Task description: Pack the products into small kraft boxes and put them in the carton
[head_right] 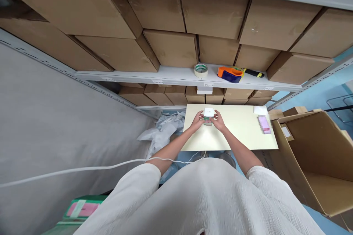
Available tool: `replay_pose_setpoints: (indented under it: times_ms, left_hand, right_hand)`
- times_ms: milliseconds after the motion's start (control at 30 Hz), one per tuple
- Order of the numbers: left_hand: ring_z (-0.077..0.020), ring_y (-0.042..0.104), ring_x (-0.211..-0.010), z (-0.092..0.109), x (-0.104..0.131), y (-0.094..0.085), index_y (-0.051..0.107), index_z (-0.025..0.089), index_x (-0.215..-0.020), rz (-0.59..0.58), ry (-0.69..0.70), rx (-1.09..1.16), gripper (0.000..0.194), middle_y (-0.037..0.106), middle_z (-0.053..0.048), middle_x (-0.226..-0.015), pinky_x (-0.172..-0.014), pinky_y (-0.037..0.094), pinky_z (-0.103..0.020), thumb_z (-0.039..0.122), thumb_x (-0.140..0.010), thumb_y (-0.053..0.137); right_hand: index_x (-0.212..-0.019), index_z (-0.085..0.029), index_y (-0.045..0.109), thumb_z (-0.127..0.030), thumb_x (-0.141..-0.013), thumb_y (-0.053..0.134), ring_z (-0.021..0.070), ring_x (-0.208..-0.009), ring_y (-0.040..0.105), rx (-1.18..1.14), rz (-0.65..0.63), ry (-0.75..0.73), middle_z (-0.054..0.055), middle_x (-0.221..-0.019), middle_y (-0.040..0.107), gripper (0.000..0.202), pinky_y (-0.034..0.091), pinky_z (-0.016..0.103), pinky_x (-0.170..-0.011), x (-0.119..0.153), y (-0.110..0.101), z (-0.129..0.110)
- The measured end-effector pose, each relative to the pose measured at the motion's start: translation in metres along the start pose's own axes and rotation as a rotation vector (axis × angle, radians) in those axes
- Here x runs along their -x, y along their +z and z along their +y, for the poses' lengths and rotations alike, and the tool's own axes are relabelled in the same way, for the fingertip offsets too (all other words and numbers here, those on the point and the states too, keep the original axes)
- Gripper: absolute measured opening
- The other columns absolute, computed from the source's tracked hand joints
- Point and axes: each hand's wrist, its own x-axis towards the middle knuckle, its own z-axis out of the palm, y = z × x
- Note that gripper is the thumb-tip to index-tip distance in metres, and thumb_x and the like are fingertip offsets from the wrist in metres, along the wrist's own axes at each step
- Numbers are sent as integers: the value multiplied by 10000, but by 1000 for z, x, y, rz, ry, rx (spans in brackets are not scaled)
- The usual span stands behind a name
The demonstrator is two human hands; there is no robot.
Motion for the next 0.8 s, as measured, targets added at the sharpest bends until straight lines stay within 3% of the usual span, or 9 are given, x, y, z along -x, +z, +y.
replay_pose_setpoints:
  times_ms: [267, 367, 533, 667, 733, 800]
  left_hand:
    - [-340, 669, -1241, 1, 13, -10, 414, 243, -1640, -40, 46, -206, 1196, 403, -219, -1628, -1099, 533, -484, 275, -596, 998]
    - [-318, 687, -1182, 4, 10, -13, 402, 236, -1656, -92, 64, -245, 1208, 439, -219, -1609, -1114, 525, -496, 281, -605, 995]
    - [-296, 691, -1172, 2, 5, -14, 420, 223, -1642, -108, 86, -250, 1068, 503, -204, -1561, -1126, 514, -487, 234, -691, 906]
    - [-286, 704, -1141, 0, 4, -15, 501, 194, -1569, -94, 89, -232, 935, 510, -197, -1556, -1107, 526, -457, 208, -706, 859]
    - [-287, 713, -1107, 0, 3, -14, 555, 184, -1509, -86, 80, -235, 855, 522, -194, -1547, -1086, 538, -451, 220, -709, 853]
    - [-290, 716, -1092, 2, 3, -13, 579, 186, -1472, -84, 75, -237, 813, 540, -189, -1537, -1071, 545, -446, 232, -709, 855]
  right_hand:
    - [-1689, -275, 383, -377, -821, 808, 256, -1115, 693, 196, -112, -64, 102, -1301, 614, 972, 562, 466, -1078, 7, -8, -6]
    - [-1682, -281, 415, -327, -801, 844, 228, -1018, 701, 262, -166, -71, 94, -1294, 637, 981, 568, 452, -1062, 3, -15, -14]
    - [-1574, -297, 568, -301, -774, 904, 200, -887, 694, 325, -191, -74, 61, -1169, 703, 868, 578, 390, -983, -1, -22, -26]
    - [-1381, -264, 718, -438, -819, 889, 215, -893, 693, 342, -130, -98, 77, -1155, 719, 613, 550, 372, -973, -4, -23, -35]
    - [-1175, -232, 786, -539, -884, 811, 247, -987, 691, 342, -63, -105, 94, -1151, 730, 424, 523, 363, -1003, -10, -21, -41]
    - [-1018, -224, 774, -606, -955, 692, 273, -1052, 679, 348, -6, -100, 97, -1102, 747, 395, 508, 357, -1005, -16, -18, -47]
